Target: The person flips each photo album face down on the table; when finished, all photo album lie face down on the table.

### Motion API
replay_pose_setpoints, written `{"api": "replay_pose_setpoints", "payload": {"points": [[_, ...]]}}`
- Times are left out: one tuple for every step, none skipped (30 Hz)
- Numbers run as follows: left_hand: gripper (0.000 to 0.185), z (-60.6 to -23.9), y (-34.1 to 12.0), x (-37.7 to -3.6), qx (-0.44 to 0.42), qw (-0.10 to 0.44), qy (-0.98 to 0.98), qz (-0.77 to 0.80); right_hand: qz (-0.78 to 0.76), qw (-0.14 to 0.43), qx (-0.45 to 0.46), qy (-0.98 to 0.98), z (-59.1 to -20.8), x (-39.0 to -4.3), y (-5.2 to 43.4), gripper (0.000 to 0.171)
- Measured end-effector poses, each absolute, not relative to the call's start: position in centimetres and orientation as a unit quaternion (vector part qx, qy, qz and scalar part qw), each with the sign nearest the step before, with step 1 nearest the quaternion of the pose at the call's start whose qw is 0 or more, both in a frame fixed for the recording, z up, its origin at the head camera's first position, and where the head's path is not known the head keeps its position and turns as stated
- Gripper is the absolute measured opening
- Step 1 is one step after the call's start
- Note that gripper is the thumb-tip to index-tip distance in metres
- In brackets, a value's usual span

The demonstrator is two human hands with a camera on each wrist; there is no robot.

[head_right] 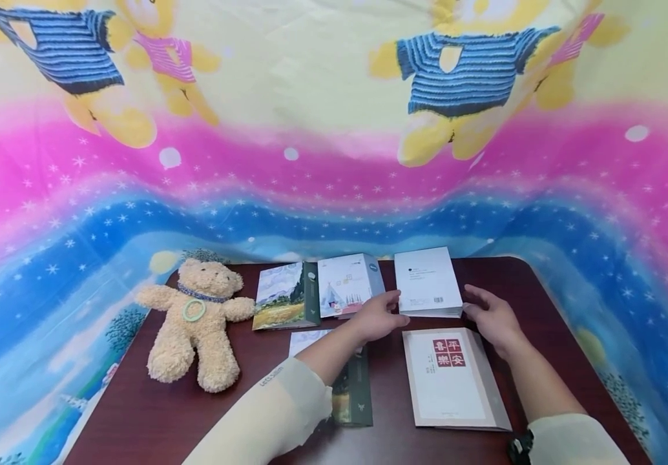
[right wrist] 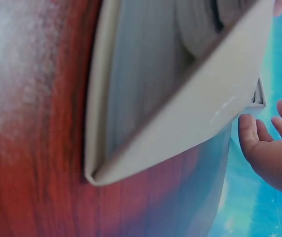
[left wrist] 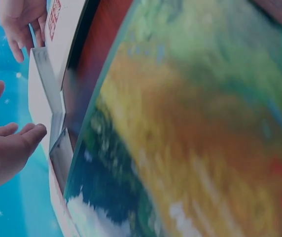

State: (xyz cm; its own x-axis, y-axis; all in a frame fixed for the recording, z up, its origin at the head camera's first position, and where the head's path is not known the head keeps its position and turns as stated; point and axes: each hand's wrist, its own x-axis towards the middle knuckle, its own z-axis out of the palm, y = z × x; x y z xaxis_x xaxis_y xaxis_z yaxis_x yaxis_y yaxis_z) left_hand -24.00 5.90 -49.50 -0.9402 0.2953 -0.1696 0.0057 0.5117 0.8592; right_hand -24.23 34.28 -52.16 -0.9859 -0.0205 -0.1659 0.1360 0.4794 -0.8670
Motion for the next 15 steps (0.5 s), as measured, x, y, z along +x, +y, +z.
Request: {"api": "replay_pose_setpoints", "payload": {"points": [[0.069, -49.4, 5.7, -24.0, 0.088, 0.146, 0.856, 0.487, -0.508, 0.075, 0.035, 0.858, -52.0, -24.2, 34.3, 0.065], [0.069, -49.3, 5.5, -24.0, 0.090, 0.142, 0.856, 0.489, -0.506, 0.073, 0.036, 0.859, -51.9, -24.1, 34.2, 0.067], [0.069, -49.1, 5.3, -24.0, 0.092, 0.139, 0.856, 0.490, -0.503, 0.071, 0.037, 0.860, -51.7, -24.0, 34.2, 0.067], [0.068, -49.0, 5.1, -24.0, 0.096, 0.136, 0.855, 0.492, -0.501, 0.068, 0.036, 0.862, -51.6, -24.0, 34.2, 0.068], [0.068, -48.8, 4.9, -23.9, 0.098, 0.133, 0.853, 0.495, -0.499, 0.064, 0.036, 0.863, -51.5, -24.0, 34.1, 0.069], [0.068, -48.6, 4.7, -23.9, 0.099, 0.130, 0.853, 0.496, -0.497, 0.060, 0.034, 0.865, -51.4, -23.9, 34.0, 0.070], [0.067, -48.5, 4.4, -23.9, 0.100, 0.128, 0.852, 0.498, -0.496, 0.054, 0.033, 0.866, -51.2, -23.9, 33.9, 0.071], [0.067, -48.4, 4.1, -23.8, 0.102, 0.124, 0.851, 0.499, -0.493, 0.049, 0.031, 0.868, -51.1, -23.9, 33.7, 0.071], [0.066, -48.3, 3.9, -23.8, 0.102, 0.122, 0.851, 0.501, -0.491, 0.043, 0.028, 0.869, -50.9, -23.9, 33.6, 0.070], [0.065, -48.2, 3.6, -23.8, 0.103, 0.119, 0.848, 0.506, -0.488, 0.037, 0.024, 0.872, -50.7, -23.8, 33.4, 0.070], [0.064, -48.0, 3.2, -23.8, 0.102, 0.117, 0.846, 0.511, -0.483, 0.031, 0.022, 0.875, -50.5, -23.8, 33.2, 0.070], [0.063, -48.0, 2.9, -23.7, 0.102, 0.116, 0.842, 0.517, -0.479, 0.025, 0.020, 0.877, -50.3, -23.7, 32.9, 0.070], [0.062, -47.9, 2.6, -23.7, 0.102, 0.115, 0.839, 0.523, -0.474, 0.019, 0.018, 0.880, -50.0, -23.6, 32.7, 0.069], [0.061, -47.9, 2.2, -23.7, 0.102, 0.114, 0.835, 0.529, -0.472, 0.014, 0.016, 0.882, -49.8, -23.6, 32.4, 0.069], [0.061, -47.8, 1.9, -23.6, 0.102, 0.113, 0.831, 0.534, -0.470, 0.009, 0.014, 0.883, -49.6, -23.5, 32.2, 0.069]]}}
